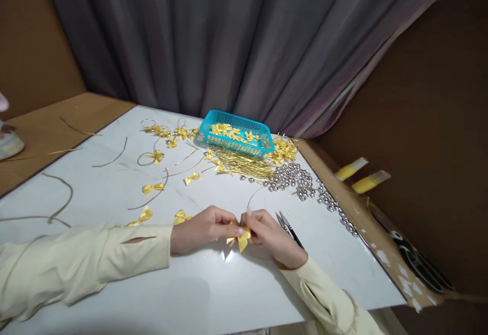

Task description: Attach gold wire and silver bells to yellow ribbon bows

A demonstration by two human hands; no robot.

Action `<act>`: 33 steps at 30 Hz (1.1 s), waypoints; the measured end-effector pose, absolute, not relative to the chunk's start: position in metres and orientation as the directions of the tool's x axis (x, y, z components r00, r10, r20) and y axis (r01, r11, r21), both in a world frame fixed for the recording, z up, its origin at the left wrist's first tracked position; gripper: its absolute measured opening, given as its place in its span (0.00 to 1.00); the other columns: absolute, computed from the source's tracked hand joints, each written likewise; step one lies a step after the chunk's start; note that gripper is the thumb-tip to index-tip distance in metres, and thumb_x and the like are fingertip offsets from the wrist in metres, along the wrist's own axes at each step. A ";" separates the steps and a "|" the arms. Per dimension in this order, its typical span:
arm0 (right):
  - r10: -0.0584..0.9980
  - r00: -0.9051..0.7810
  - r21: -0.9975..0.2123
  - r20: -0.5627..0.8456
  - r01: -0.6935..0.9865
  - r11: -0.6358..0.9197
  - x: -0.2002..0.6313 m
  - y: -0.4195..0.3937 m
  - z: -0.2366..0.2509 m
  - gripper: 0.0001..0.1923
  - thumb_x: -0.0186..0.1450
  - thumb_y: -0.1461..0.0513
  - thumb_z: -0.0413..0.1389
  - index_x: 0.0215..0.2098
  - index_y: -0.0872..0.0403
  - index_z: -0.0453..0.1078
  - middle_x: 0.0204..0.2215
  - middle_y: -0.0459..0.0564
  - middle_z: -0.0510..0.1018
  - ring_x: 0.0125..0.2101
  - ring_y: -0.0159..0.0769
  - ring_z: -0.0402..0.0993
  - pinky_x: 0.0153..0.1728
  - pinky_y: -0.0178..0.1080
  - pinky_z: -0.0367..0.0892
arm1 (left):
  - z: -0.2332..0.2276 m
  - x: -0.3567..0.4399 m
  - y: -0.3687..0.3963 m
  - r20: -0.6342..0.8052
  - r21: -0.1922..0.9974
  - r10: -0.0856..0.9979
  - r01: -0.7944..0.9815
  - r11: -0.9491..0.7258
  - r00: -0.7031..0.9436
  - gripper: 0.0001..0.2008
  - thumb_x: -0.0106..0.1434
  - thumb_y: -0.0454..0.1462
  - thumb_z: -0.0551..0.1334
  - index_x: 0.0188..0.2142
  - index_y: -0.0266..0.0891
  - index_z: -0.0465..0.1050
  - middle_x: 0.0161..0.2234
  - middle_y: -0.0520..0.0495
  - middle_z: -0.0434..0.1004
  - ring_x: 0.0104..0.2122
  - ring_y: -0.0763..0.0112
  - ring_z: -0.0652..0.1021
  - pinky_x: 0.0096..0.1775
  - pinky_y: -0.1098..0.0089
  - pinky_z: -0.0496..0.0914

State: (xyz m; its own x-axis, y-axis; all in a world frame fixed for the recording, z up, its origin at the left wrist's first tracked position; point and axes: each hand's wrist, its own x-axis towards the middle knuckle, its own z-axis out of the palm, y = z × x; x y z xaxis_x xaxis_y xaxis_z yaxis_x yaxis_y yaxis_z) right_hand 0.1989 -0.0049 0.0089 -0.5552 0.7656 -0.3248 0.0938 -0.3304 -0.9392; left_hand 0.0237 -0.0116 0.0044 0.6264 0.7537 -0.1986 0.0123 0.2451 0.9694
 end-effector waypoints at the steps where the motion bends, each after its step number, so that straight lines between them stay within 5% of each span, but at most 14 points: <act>1: 0.752 -0.568 -0.936 -0.333 0.102 -0.337 0.197 -0.006 0.009 0.30 0.54 0.40 0.56 0.14 0.57 0.58 0.10 0.36 0.49 0.14 0.20 0.40 0.16 0.31 0.35 | 0.004 0.024 -0.012 -0.188 0.971 0.744 0.005 0.241 0.641 0.14 0.56 0.43 0.63 0.29 0.32 0.76 0.24 0.50 0.71 0.25 0.75 0.67 0.29 0.73 0.60; 4: 0.741 -0.573 -0.927 -0.351 0.102 -0.360 0.194 -0.007 0.007 0.28 0.54 0.44 0.59 0.14 0.59 0.63 0.10 0.37 0.51 0.13 0.20 0.39 0.16 0.32 0.34 | 0.002 0.023 -0.011 -0.162 0.970 0.721 -0.025 0.241 0.674 0.13 0.56 0.41 0.63 0.35 0.32 0.77 0.28 0.48 0.75 0.28 0.73 0.70 0.32 0.73 0.62; 10: 0.809 -0.490 -0.935 -0.325 0.036 -0.353 0.191 -0.005 0.000 0.22 0.55 0.49 0.60 0.17 0.60 0.68 0.09 0.38 0.56 0.13 0.20 0.39 0.16 0.33 0.33 | -0.003 0.022 -0.008 -0.178 0.953 0.718 -0.065 0.296 0.673 0.11 0.58 0.40 0.63 0.30 0.32 0.76 0.26 0.49 0.73 0.27 0.73 0.69 0.32 0.71 0.62; 21: 0.856 -0.419 -0.942 -0.304 -0.003 -0.336 0.191 -0.003 0.006 0.21 0.53 0.52 0.62 0.13 0.58 0.63 0.09 0.39 0.58 0.12 0.20 0.41 0.16 0.33 0.34 | -0.001 0.022 -0.009 -0.212 0.945 0.704 -0.041 0.324 0.678 0.10 0.56 0.40 0.64 0.27 0.33 0.75 0.25 0.49 0.72 0.26 0.73 0.69 0.32 0.71 0.62; 26: 0.928 -0.306 -0.968 -0.212 -0.067 -0.243 0.208 0.012 0.013 0.26 0.55 0.52 0.60 0.11 0.55 0.52 0.09 0.36 0.46 0.12 0.21 0.41 0.15 0.33 0.35 | 0.002 0.024 -0.016 -0.178 0.967 0.643 0.011 0.255 0.745 0.10 0.53 0.40 0.66 0.24 0.34 0.75 0.24 0.49 0.73 0.26 0.73 0.70 0.30 0.73 0.63; 33: 0.998 -0.060 -0.996 0.027 -0.086 0.022 0.247 0.035 0.050 0.27 0.57 0.55 0.60 0.11 0.55 0.50 0.11 0.38 0.46 0.14 0.22 0.40 0.17 0.34 0.36 | 0.004 0.023 -0.014 -0.210 0.965 0.659 0.044 0.259 0.722 0.09 0.52 0.40 0.67 0.26 0.34 0.78 0.27 0.48 0.75 0.29 0.72 0.71 0.32 0.73 0.64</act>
